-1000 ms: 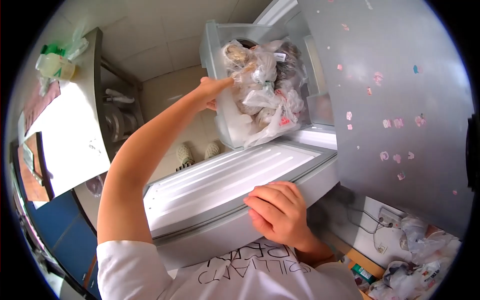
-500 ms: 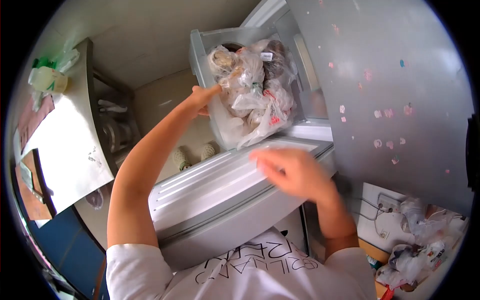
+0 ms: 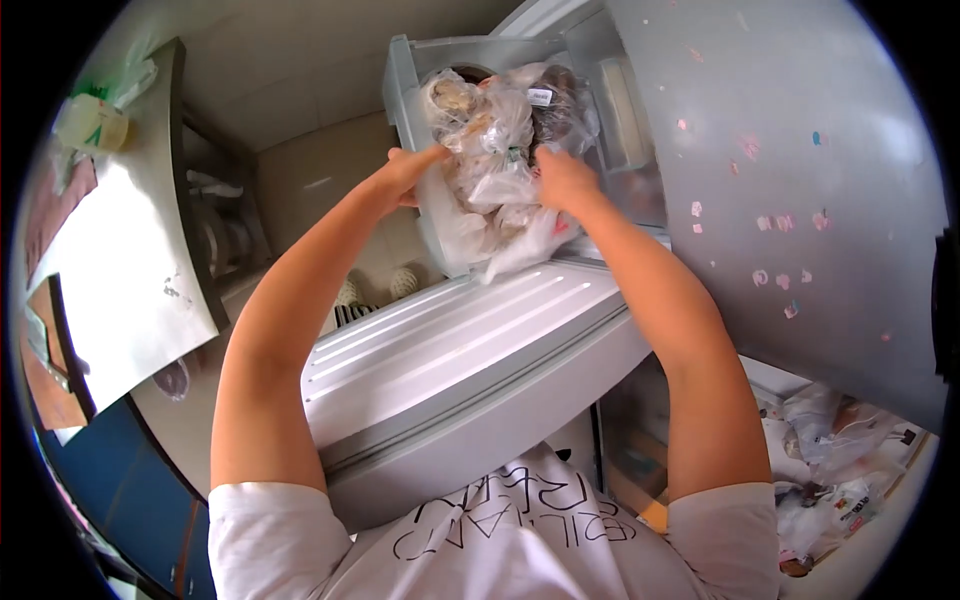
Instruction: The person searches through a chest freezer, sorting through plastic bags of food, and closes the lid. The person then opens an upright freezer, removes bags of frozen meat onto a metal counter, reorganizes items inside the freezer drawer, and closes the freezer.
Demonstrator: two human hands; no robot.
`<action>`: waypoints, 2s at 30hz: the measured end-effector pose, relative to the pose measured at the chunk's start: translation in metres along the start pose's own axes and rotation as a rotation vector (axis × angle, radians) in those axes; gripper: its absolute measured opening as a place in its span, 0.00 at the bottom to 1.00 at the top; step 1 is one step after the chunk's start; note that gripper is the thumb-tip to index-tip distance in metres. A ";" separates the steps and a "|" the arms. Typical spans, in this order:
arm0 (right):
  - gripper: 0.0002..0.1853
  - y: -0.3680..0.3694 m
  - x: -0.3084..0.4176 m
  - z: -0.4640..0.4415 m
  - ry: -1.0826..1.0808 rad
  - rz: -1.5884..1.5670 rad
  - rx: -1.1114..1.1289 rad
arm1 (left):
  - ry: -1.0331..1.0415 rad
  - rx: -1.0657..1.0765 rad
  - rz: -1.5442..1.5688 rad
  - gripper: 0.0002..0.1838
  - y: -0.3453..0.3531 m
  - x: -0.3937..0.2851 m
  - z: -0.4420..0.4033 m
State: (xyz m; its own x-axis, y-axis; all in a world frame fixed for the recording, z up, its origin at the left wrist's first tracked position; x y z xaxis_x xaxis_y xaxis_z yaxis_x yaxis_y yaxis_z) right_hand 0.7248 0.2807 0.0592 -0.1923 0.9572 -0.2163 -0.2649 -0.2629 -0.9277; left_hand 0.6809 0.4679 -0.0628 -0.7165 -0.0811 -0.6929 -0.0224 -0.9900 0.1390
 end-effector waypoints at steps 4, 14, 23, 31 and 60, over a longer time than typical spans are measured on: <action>0.11 0.003 -0.007 0.002 -0.145 -0.113 0.152 | -0.015 -0.025 -0.019 0.47 -0.001 -0.003 0.007; 0.09 -0.116 -0.024 0.100 -0.171 -1.139 -0.447 | -0.034 -0.027 -0.023 0.50 0.001 0.003 -0.008; 0.13 -0.096 -0.039 0.142 -0.164 -1.850 -0.376 | -0.043 -0.061 -0.007 0.51 -0.001 0.003 -0.004; 0.14 -0.101 -0.023 0.155 -0.279 -2.185 -0.317 | -0.041 -0.075 -0.006 0.50 -0.002 -0.002 0.004; 0.16 -0.101 -0.020 0.125 -0.280 -2.486 -0.019 | -0.064 0.050 0.019 0.51 0.004 0.003 -0.001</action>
State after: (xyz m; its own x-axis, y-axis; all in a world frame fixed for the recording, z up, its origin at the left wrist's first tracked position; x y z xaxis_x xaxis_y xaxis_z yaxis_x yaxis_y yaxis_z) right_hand 0.6373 0.2732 0.1957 0.2350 -0.6219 0.7470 -0.0933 0.7505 0.6543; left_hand 0.6793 0.4635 -0.0644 -0.7600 -0.0907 -0.6436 -0.0422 -0.9812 0.1881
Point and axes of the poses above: each hand's wrist, its own z-axis away from the middle knuckle, its own y-axis out of the palm, x = y × z, the point moved 10 cm from there along -z, towards the middle knuckle, and after that the axes turned 7 degrees about -x, right-handed, at the moved point
